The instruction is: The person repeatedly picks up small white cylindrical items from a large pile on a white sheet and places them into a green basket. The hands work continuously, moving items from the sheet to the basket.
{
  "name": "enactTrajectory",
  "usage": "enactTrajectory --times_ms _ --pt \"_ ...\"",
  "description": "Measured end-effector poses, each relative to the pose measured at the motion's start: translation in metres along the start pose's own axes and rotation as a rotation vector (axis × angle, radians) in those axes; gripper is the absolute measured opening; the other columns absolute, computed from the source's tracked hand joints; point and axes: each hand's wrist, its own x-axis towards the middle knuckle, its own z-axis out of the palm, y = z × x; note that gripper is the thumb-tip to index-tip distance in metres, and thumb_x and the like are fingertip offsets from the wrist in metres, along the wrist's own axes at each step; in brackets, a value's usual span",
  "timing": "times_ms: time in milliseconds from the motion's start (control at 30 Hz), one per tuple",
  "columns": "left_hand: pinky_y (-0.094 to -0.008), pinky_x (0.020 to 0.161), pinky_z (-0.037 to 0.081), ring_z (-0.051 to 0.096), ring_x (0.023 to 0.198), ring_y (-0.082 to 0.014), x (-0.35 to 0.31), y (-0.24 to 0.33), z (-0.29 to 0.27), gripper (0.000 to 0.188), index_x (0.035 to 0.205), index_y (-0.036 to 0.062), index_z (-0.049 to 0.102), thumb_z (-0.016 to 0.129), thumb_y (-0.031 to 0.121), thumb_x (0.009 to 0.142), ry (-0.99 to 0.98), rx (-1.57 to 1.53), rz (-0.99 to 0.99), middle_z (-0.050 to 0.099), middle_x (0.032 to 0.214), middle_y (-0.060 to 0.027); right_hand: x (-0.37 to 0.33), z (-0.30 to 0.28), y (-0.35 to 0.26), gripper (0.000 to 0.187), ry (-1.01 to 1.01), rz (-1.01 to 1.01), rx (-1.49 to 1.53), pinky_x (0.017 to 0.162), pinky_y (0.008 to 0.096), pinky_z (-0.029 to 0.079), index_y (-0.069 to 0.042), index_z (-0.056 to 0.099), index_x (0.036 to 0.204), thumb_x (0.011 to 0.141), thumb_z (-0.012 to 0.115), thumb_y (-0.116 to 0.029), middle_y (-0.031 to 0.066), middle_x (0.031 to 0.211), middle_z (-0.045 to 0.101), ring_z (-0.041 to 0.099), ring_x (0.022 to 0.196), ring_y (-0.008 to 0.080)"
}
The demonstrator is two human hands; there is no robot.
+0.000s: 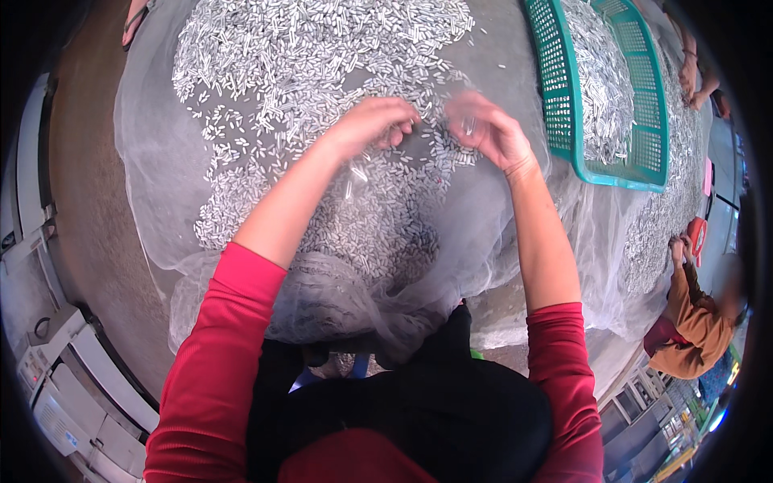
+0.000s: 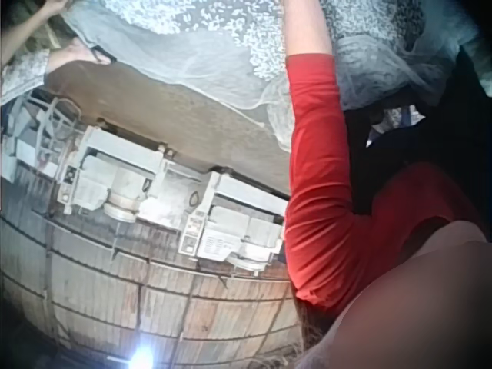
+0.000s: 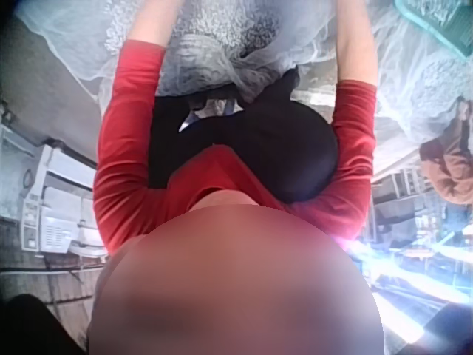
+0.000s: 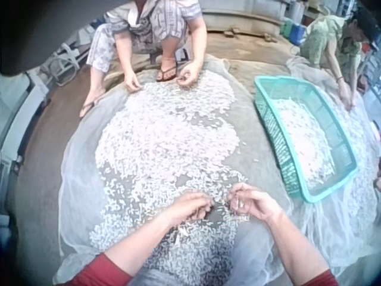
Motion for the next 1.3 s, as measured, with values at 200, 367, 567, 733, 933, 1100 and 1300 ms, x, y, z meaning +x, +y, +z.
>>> enactTrajectory --times_ms 200,367,567,733,933,1100,1300 --pt "-0.0226 0.051 0.043 0.052 0.054 -0.0086 0.024 -0.011 0.015 0.025 0.109 0.0028 0.065 0.053 0.013 0.090 0.283 0.312 0.043 0.063 0.077 -0.0041 0.041 -0.005 0.023 0.024 0.282 -0.031 -0.983 0.074 0.0295 0.049 -0.007 0.070 0.102 0.085 0.057 -0.019 0.0082 0.095 0.069 0.063 0.084 0.0177" --pt "-0.0230 0.051 0.039 0.047 0.060 -0.0082 0.015 0.006 -0.011 0.026 0.112 0.0045 0.063 0.052 0.011 0.090 0.350 -0.124 -0.008 0.056 0.080 -0.0002 0.041 -0.012 0.018 0.021 0.495 -0.070 -1.083 0.082 0.0345 0.050 -0.015 0.070 0.102 0.083 0.061 -0.018 0.0106 0.100 0.069 0.065 0.094 0.0238" --pt "-0.0199 0.050 0.041 0.048 0.066 -0.0118 -0.005 0.013 -0.024 0.031 0.111 -0.0075 0.048 0.056 0.009 0.086 0.263 -0.770 0.032 0.053 0.089 -0.0117 0.044 0.011 0.019 0.012 0.181 -0.283 -1.714 0.075 0.0399 0.051 -0.019 0.069 0.093 0.082 0.064 -0.020 0.0059 0.095 0.068 0.064 0.087 0.0288" --pt "-0.0196 0.051 0.043 0.053 0.072 -0.0135 -0.017 0.014 -0.026 0.021 0.094 -0.0023 0.051 0.058 0.017 0.091 0.350 -0.770 0.054 0.056 0.088 -0.0115 0.040 0.011 0.007 0.012 0.337 -0.220 -1.760 0.075 0.0401 0.052 -0.017 0.068 0.093 0.082 0.063 -0.018 0.0056 0.096 0.068 0.065 0.088 0.0274" --pt "-0.0182 0.055 0.039 0.052 0.067 -0.0057 -0.037 0.013 -0.047 0.025 0.113 0.0065 0.064 0.061 0.017 0.091 0.384 -0.197 0.024 0.057 0.078 0.0021 0.053 0.022 0.012 0.013 0.086 -0.207 -1.922 0.077 0.0407 0.052 -0.010 0.067 0.092 0.080 0.063 -0.015 0.0096 0.096 0.068 0.064 0.090 0.0298" --pt "-0.0315 0.074 0.049 0.064 0.079 -0.0175 -0.052 -0.013 -0.035 0.018 0.091 0.0058 0.071 0.069 0.021 0.082 0.505 0.752 0.232 0.070 0.085 -0.0056 0.055 0.020 0.005 0.014 0.068 -0.053 -1.672 0.072 0.0370 0.050 -0.005 0.065 0.088 0.082 0.062 -0.018 0.0082 0.085 0.066 0.064 0.083 0.0249" --pt "-0.0381 0.072 0.050 0.063 0.080 -0.0271 -0.053 -0.034 -0.014 0.015 0.089 0.0067 0.066 0.067 0.019 0.081 0.520 1.160 0.288 0.066 0.085 -0.0082 0.013 0.019 -0.001 0.026 -0.141 0.110 0.018 0.063 0.0247 0.039 -0.003 0.061 0.100 0.082 0.063 -0.021 0.0028 0.076 0.059 0.055 0.076 0.0135"
